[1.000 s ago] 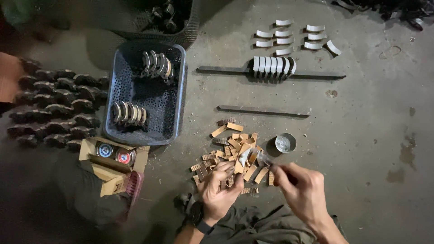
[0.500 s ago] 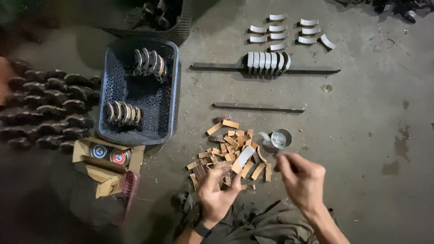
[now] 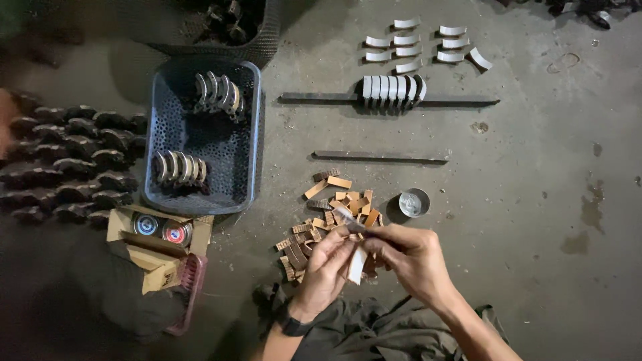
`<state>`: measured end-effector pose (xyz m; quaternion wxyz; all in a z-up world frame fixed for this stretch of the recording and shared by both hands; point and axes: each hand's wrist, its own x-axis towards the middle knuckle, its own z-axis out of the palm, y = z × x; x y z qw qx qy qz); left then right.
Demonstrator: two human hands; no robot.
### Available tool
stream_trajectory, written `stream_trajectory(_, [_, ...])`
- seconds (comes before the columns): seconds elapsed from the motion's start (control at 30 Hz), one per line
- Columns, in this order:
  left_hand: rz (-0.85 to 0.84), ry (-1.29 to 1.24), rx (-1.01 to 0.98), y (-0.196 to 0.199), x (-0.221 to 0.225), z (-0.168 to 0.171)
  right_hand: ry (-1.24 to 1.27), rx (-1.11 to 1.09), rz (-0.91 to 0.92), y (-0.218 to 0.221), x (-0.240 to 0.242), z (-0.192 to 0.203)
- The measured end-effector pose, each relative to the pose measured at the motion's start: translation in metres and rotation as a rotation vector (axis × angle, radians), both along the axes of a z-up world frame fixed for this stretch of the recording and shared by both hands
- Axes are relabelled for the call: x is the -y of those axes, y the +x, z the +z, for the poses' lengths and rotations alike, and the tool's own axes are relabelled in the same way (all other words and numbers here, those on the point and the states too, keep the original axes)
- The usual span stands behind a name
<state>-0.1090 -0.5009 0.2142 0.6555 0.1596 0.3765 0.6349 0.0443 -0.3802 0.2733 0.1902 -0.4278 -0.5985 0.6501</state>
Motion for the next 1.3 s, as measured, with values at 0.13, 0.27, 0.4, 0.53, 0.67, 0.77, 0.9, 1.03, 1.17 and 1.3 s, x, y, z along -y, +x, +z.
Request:
stream_trajectory(0.13, [0.096, 0.024, -0.573, 0.011, 0.003, 0.017, 0.076, 0.046, -0.187, 0.007, -0.002, -0.008])
stream_trajectory(0.27, [0.147, -0.045, -0.774, 0.018, 0.011, 0.013, 0.081, 0.091, -0.226, 0.004, -0.003, -0.002])
stream_trajectory(0.4, [0.232, -0.068, -0.931, 0.015, 0.021, -0.014, 0.086, 0.066, -0.247, 0.015, 0.002, -0.018])
stream_trajectory(0.53, [0.387, 0.094, -0.860, 0.009, 0.015, -0.010, -0.268, 0.159, -0.176, 0.022, 0.003, -0.009])
stream_trajectory(0.67, [0.389, 0.000, -0.782, 0.013, 0.011, -0.009, -0.410, 0.102, -0.081, 0.017, 0.015, -0.021])
stream_trajectory(0.77, [0.399, 0.024, -0.761, 0.009, 0.011, -0.009, -0.492, 0.133, -0.039, 0.020, 0.011, -0.033])
stream_trajectory(0.9, [0.412, 0.018, -0.948, 0.003, 0.008, 0.010, -0.001, 0.359, -0.007, 0.021, -0.001, -0.009])
stream_trajectory(1.03, [0.425, 0.013, -1.302, 0.001, 0.001, 0.020, 0.333, 0.238, 0.010, 0.029, 0.013, -0.012])
stream_trajectory(1.17, [0.392, 0.107, -1.348, 0.001, 0.008, 0.005, 0.347, 0.263, 0.068, 0.017, 0.027, -0.011])
stream_trajectory(1.3, [0.389, 0.154, -1.442, 0.006, 0.004, 0.024, 0.354, 0.308, -0.053, 0.011, 0.020, -0.009])
